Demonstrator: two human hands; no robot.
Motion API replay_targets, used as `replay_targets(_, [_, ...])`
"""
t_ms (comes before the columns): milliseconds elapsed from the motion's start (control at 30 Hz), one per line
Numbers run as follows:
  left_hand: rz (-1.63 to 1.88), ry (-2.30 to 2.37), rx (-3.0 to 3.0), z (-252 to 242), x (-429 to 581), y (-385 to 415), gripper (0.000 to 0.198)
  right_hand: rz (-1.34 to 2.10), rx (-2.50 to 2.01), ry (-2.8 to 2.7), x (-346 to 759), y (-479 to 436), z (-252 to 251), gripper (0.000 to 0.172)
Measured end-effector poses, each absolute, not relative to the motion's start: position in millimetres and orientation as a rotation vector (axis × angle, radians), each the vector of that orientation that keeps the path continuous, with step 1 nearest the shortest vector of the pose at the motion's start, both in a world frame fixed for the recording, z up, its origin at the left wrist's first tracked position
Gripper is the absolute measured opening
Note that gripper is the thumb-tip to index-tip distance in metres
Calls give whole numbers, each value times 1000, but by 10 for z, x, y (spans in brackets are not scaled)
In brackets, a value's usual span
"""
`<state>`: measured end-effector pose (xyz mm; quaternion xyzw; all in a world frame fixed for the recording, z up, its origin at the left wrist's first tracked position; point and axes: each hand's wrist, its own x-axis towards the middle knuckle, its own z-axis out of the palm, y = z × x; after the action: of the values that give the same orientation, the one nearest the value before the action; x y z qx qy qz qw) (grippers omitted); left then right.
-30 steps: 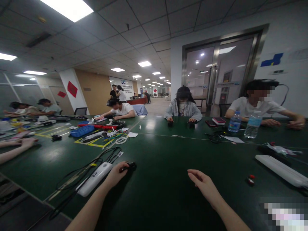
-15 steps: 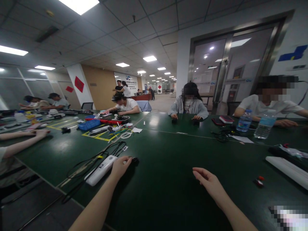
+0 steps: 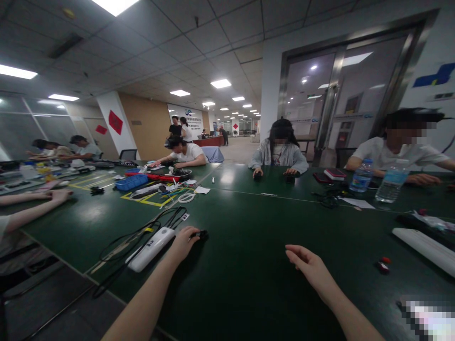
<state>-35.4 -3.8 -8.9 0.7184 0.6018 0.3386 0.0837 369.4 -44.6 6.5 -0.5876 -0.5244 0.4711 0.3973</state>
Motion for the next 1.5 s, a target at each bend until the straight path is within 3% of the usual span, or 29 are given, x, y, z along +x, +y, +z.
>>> replay_targets(1500, [960, 1975, 2117, -78, -175, -74, 18, 1193, -1491, -1395, 3677, -489, 123, 40])
